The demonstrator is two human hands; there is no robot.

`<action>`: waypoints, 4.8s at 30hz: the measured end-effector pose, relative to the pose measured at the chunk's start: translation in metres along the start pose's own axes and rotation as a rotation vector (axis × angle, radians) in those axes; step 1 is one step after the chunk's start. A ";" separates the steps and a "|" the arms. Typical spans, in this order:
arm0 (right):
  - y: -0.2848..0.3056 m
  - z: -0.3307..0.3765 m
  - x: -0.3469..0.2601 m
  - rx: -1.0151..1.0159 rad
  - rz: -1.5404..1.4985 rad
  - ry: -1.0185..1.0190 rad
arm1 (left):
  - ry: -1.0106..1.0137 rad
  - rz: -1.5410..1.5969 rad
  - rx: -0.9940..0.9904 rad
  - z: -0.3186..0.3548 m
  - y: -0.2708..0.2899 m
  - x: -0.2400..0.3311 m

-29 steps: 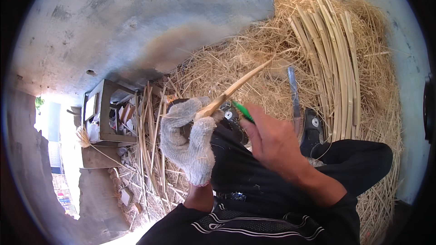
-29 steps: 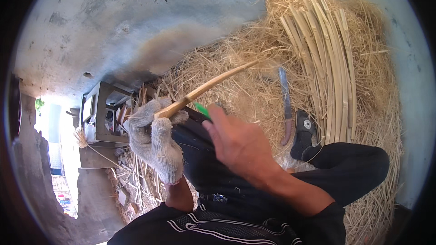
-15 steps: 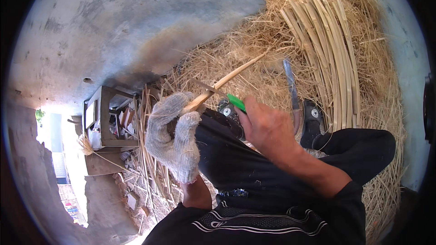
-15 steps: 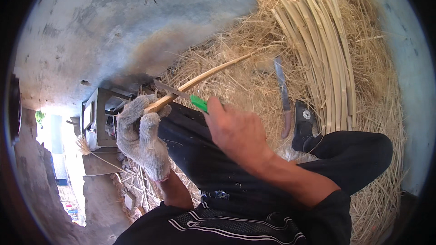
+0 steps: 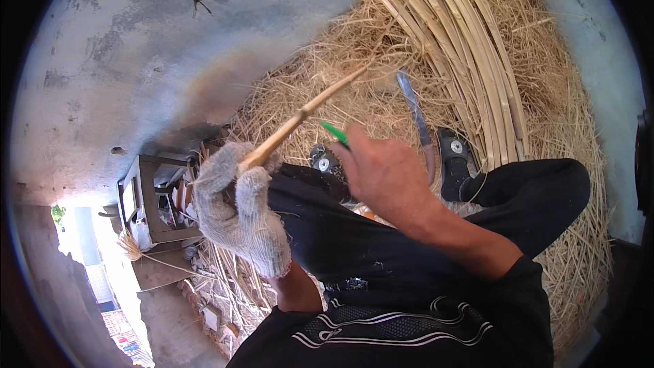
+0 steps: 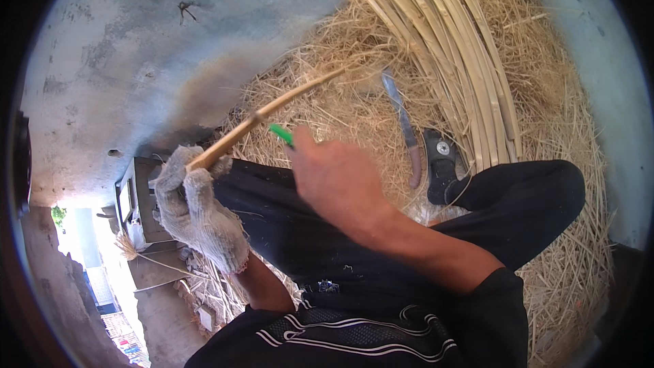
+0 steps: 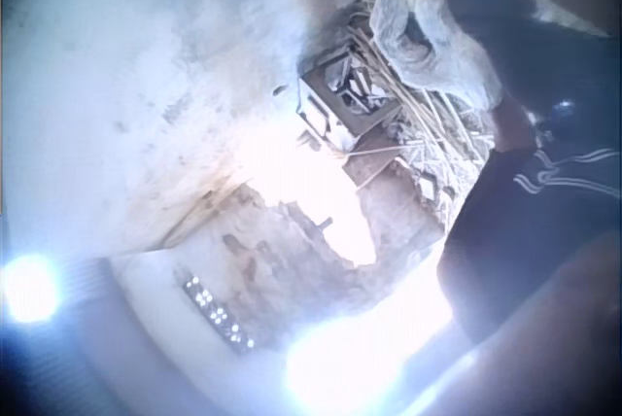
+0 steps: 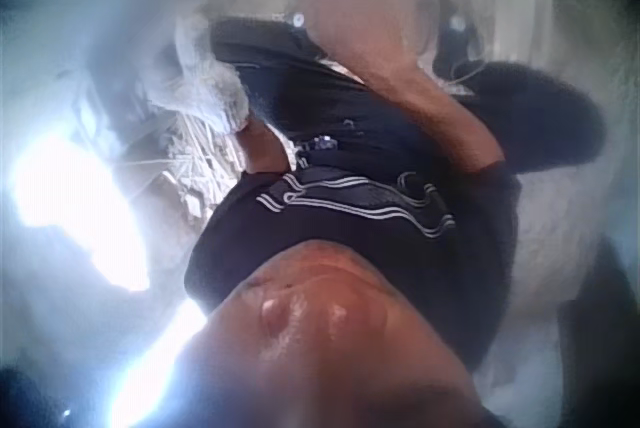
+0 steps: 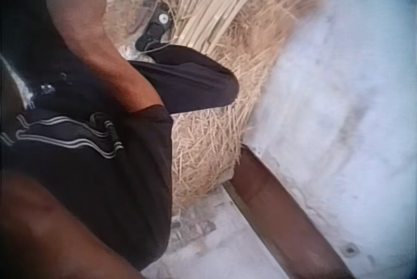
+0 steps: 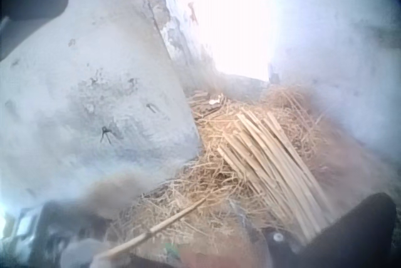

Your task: The person sits cross-legged on a straw-covered floor and uses a green-handled knife to peel the outer layer off a long bamboo stick. They hold the stick with a gloved left hand and scrape the surface with the knife in their right hand, generating thin strips of bamboo peel.

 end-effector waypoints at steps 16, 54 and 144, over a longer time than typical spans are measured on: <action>-0.017 -0.039 0.116 0.256 0.061 -0.050 | 0.082 -0.137 0.142 -0.004 -0.008 0.004; -0.031 -0.048 0.049 0.157 -0.304 0.181 | -0.099 -0.050 0.065 -0.018 0.004 -0.010; 0.031 0.079 -0.063 0.221 -0.680 0.204 | -0.067 -0.360 0.064 -0.032 0.028 0.073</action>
Point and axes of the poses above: each hand's wrist, its own z-axis away from the middle knuckle, its own y-axis out of the back of the hand, x = y × z, the point moved 8 cm from there along -z, towards the middle knuckle, and after that the axes turned 14 degrees about -z, right-handed, at the moved point
